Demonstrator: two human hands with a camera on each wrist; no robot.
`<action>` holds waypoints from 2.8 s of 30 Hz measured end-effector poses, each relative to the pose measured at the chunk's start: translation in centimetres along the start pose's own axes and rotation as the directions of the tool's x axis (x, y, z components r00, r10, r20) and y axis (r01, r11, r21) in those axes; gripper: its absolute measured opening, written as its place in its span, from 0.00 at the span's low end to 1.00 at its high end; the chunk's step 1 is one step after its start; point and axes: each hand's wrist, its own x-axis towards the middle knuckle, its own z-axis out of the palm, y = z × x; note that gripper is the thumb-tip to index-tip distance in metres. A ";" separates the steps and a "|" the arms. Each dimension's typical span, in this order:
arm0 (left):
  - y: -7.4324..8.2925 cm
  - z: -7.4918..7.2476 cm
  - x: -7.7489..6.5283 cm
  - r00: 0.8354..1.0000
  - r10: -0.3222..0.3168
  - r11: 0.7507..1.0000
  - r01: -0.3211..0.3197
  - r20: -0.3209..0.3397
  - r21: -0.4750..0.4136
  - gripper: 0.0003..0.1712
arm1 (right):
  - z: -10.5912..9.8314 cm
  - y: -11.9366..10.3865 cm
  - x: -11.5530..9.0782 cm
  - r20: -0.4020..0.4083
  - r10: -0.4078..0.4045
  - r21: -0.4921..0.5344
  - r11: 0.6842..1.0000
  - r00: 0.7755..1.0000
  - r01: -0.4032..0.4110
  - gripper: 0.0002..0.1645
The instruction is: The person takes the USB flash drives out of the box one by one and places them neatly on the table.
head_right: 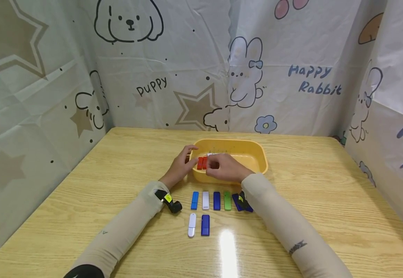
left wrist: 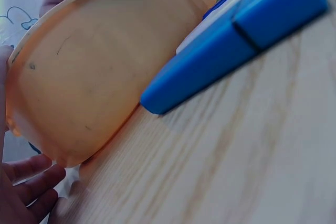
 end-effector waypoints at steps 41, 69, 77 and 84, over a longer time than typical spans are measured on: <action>-0.2 0.2 0.0 1.000 -0.005 1.000 0.005 -0.007 0.004 0.25 | -1.5 -0.6 -1.0 -0.215 0.221 0.301 0.942 0.951 -0.151 0.40; 0.1 -0.1 0.1 1.000 -0.012 1.000 0.012 0.003 0.008 0.26 | 0.1 -5.8 -10.1 -0.137 -0.194 -0.145 0.974 0.971 0.174 0.32; -0.1 -0.1 0.2 1.000 -0.011 1.000 0.011 -0.004 0.009 0.25 | 2.0 -5.8 -11.6 -0.046 -0.117 -0.166 0.980 0.992 0.108 0.31; -0.1 0.1 0.2 1.000 -0.009 1.000 0.009 0.000 0.006 0.25 | 2.9 -5.9 -12.1 0.076 -0.016 -0.224 0.974 0.997 0.033 0.33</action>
